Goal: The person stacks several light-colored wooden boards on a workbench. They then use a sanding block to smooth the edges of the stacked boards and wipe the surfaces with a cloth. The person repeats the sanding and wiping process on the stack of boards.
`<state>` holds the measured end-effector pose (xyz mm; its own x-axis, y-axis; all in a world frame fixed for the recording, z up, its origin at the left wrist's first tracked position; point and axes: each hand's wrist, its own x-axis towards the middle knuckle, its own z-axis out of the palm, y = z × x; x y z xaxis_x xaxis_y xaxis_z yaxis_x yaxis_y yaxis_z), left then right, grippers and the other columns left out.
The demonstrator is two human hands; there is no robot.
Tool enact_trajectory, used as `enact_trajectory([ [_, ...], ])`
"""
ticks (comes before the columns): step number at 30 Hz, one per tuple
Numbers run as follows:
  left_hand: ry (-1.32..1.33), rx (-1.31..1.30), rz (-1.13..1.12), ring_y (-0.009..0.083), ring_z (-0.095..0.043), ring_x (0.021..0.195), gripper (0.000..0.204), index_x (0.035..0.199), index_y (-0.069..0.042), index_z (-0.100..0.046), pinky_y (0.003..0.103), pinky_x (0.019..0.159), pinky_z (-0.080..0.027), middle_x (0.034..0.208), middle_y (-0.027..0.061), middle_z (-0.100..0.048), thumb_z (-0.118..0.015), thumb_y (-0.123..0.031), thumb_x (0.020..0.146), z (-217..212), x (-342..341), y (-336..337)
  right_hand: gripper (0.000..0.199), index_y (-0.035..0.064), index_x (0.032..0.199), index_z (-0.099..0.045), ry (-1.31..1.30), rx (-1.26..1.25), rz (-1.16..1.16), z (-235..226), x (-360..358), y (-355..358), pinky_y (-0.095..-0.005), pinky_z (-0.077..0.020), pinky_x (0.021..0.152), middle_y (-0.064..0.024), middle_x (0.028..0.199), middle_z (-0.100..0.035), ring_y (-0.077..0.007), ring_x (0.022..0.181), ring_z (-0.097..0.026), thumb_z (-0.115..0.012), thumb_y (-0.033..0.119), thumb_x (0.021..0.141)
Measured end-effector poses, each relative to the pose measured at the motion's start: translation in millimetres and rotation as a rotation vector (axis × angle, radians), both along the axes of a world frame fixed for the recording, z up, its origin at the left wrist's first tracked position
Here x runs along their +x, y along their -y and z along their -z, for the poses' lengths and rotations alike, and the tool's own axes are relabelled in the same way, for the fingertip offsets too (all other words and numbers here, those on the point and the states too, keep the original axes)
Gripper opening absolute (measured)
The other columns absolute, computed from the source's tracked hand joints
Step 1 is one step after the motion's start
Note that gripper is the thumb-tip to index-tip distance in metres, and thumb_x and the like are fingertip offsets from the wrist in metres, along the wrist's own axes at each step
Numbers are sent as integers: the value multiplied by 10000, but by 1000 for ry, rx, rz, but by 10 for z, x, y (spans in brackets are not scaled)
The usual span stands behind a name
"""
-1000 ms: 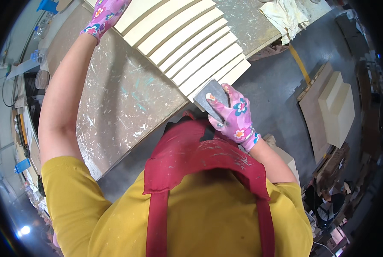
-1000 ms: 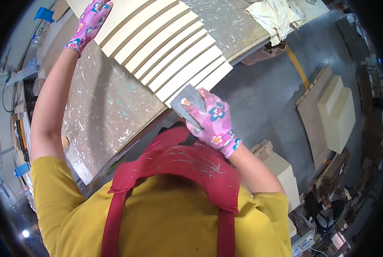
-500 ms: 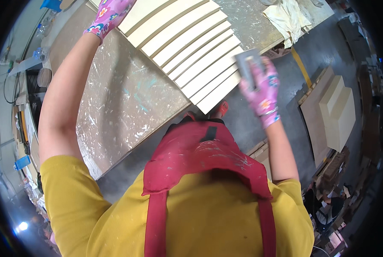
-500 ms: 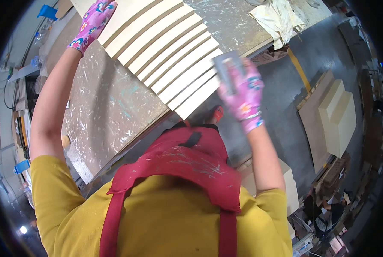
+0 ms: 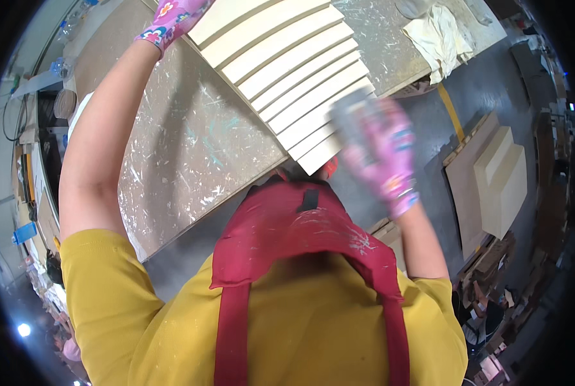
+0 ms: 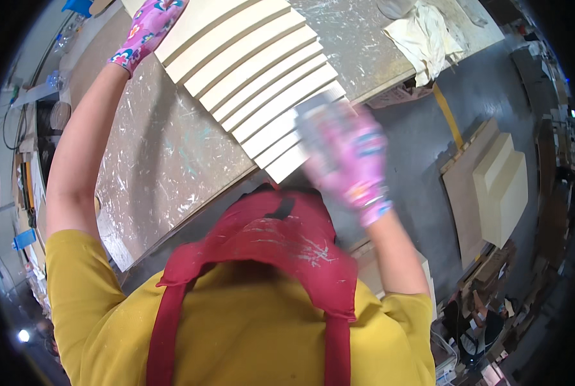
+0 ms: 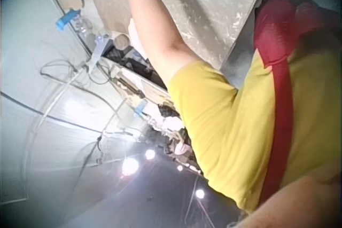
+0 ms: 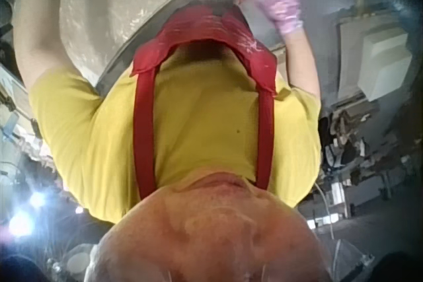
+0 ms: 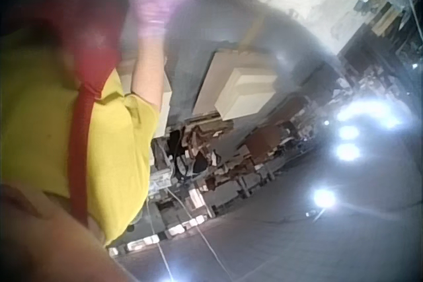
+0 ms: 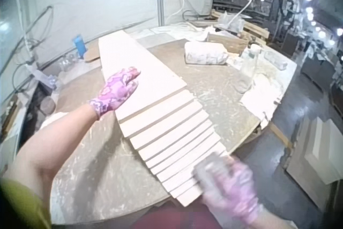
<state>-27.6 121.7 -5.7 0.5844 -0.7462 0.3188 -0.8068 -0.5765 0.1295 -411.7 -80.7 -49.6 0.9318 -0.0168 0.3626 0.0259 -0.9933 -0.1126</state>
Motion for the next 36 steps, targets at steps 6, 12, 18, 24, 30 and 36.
enact_trajectory([
  [6, 36, 0, 47, 341, -372, 1411, 477, 1403, -51, -514, 424, 1192, -255, 1478, 185, -467, -447, -316, 1011, 40, 56, -10, 594, 121, 1340, -594, 81, 181, 306, 290, -42, 314, -454, -515, 916, -239, 1250, -558, -384, 1074, -602, -716, 288, 783],
  [12, 36, -12, 55, 349, -378, 1404, 473, 1399, -50, -516, 430, 1186, -266, 1471, 195, -468, -455, -306, 1006, 77, 55, 40, 615, 222, 1321, -605, -153, 171, -69, 42, 140, -480, -509, -469, 976, -226, 1318, -540, -414, 1190, -542, -711, 395, 740],
  [18, 38, -24, 46, 363, -375, 1403, 473, 1395, -52, -519, 437, 1181, -275, 1473, 195, -465, -462, -303, 999, 45, 33, 19, 573, 156, 1321, -614, 106, 114, 372, 257, 173, 538, -483, -488, 943, -269, 1297, -529, -427, 1139, -564, -696, 360, 791],
  [24, 40, -10, 60, 359, -372, 1408, 484, 1406, -51, -506, 436, 1191, -255, 1475, 195, -464, -453, -312, 1002, 87, 100, 24, 687, 147, 1397, -554, -101, 129, -65, 279, 155, -84, -482, -455, 1009, -268, 1366, -483, -431, 1223, -508, -728, 382, 775],
  [30, 22, 4, 16, 358, -376, 1404, 478, 1392, -48, -518, 438, 1190, -260, 1468, 195, -471, -446, -316, 1003, -31, -46, 38, 633, 118, 1364, -565, 150, 171, 176, 82, 280, 351, -487, -496, 926, -233, 1280, -539, -395, 1141, -559, -696, 335, 784],
  [36, 35, -9, 32, 371, -376, 1401, 477, 1391, -54, -520, 440, 1186, -266, 1461, 206, -473, -459, -316, 997, 3, 5, -6, 602, 198, 1310, -621, -114, 254, 104, 189, 319, -264, -493, -450, 980, -234, 1317, -509, -413, 1202, -523, -736, 383, 749],
])
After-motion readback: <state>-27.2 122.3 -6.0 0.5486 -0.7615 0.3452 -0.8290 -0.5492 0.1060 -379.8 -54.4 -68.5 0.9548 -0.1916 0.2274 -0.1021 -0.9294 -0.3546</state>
